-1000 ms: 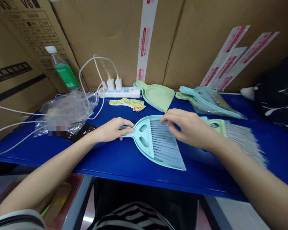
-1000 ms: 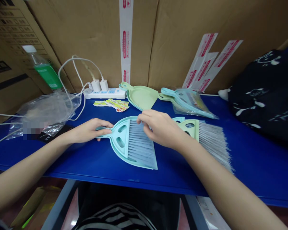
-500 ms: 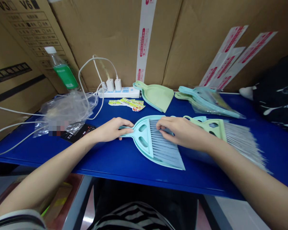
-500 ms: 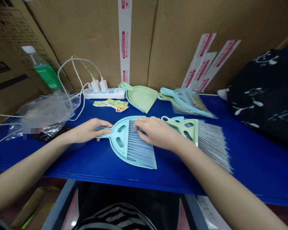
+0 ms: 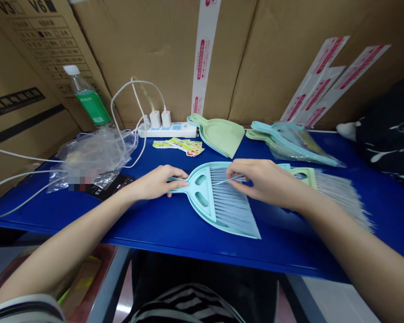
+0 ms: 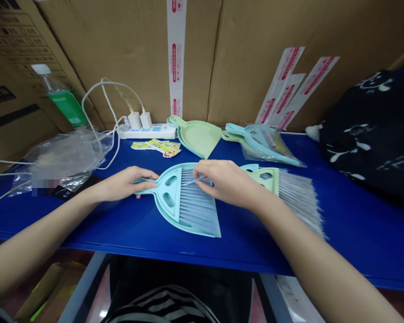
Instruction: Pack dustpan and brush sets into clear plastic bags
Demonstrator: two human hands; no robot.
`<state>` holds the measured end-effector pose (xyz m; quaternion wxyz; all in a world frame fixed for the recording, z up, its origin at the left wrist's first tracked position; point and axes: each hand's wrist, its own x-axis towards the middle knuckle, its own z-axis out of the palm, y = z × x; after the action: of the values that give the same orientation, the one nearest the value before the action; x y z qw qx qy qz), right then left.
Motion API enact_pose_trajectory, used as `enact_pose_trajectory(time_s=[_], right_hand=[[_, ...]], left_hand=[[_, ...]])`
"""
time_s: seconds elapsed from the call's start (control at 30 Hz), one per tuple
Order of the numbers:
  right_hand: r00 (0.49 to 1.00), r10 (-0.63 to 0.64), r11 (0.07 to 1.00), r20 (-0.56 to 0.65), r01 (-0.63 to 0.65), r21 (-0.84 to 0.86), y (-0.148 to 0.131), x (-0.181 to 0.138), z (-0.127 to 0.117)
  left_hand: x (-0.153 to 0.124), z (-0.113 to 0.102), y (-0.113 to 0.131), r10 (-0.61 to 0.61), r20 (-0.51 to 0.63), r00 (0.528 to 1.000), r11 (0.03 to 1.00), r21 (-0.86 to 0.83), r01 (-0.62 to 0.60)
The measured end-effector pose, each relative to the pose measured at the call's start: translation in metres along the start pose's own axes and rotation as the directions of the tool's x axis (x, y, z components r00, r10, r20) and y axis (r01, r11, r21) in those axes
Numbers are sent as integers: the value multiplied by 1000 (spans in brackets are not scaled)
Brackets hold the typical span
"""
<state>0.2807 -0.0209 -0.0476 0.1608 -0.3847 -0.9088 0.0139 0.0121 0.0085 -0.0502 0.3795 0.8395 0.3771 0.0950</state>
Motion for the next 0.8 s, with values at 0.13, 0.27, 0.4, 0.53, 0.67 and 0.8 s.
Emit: enact_pose_trajectory(time_s=[0.13, 0.27, 0.4, 0.53, 0.67, 0.8], right_hand=[[1000, -20, 999, -6, 20, 38, 3, -1, -3], [999, -39, 999, -31, 40, 35, 8, -2, -3], [997, -37, 999, -62, 38, 20, 12, -2, -1], [994, -46, 999, -103, 47, 3, 14, -3, -3], [992, -44, 999, -120, 44, -4, 13, -3, -6], [994, -20, 1000, -110, 19, -9, 9, -3, -8]], left_hand=[[0, 0, 1, -3, 2, 1000, 1000, 5, 3], [0, -1, 2, -8, 2, 1000, 1000, 13, 8], [0, -1, 2, -10, 1, 1000, 1000, 7, 10], [0, -1, 1, -8, 5, 1000, 1000, 5, 8], [0, 0, 1, -4, 0, 1000, 1000, 11, 4], [0, -1, 1, -8, 1, 1000, 1000, 9, 8]])
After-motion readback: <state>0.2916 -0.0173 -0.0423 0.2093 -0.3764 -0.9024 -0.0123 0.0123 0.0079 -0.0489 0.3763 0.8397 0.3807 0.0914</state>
